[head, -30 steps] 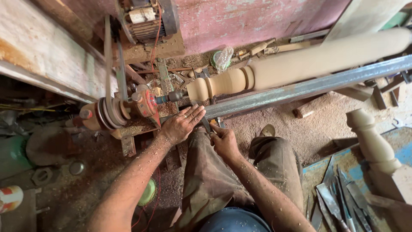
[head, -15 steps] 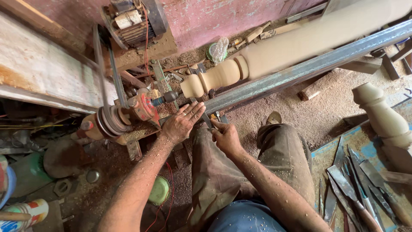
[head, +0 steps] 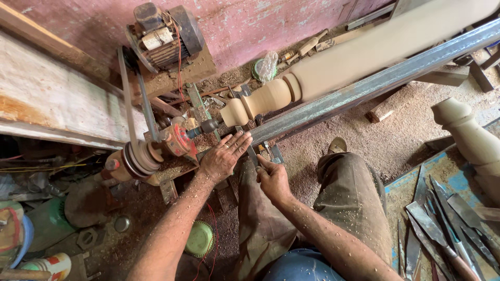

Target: The person shapes a spinning piece of wood on a lathe using a metal tool, periodically pausing to reposition the tool rest.

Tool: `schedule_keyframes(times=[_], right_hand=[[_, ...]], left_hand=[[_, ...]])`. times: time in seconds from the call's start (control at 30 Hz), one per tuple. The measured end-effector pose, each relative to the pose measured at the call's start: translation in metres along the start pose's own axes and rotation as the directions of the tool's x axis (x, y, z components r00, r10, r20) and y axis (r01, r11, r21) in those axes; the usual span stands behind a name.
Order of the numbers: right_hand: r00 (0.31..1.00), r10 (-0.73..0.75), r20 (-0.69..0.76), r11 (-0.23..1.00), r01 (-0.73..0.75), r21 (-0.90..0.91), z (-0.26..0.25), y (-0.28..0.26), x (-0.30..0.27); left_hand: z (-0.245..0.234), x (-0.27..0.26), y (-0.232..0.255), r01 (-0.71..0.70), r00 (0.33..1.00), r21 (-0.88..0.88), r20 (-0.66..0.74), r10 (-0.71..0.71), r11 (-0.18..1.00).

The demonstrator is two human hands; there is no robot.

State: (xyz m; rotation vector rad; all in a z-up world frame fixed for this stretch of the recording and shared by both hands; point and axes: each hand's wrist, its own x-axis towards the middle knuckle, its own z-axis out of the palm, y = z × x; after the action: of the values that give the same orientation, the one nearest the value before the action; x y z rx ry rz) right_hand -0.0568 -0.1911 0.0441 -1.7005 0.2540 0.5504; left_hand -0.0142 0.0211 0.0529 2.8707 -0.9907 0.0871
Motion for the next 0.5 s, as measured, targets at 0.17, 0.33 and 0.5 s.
schedule_keyframes(times=[0.17,0.33,0.5], right_hand=[[0.997,0.063,-0.048,0.996,-0.06,0.067,0.014,-0.002,-0.012],[0.992,0.116,-0.039,0.99,-0.112,0.089,0.014,-0.003,-0.014],[0.998,-0.064,-0.024,0.998,0.064,-0.002,-0.011,-0.002,-0.004]], left_hand=[[0.005,0.0,-0.003,-0.004,0.999,0.054,0.046,0.001,0.999],[0.012,-0.002,-0.004,-0.022,0.996,0.141,0.084,0.01,0.99],[0.012,0.008,0.001,0.006,1.0,0.071,0.008,-0.007,0.997]])
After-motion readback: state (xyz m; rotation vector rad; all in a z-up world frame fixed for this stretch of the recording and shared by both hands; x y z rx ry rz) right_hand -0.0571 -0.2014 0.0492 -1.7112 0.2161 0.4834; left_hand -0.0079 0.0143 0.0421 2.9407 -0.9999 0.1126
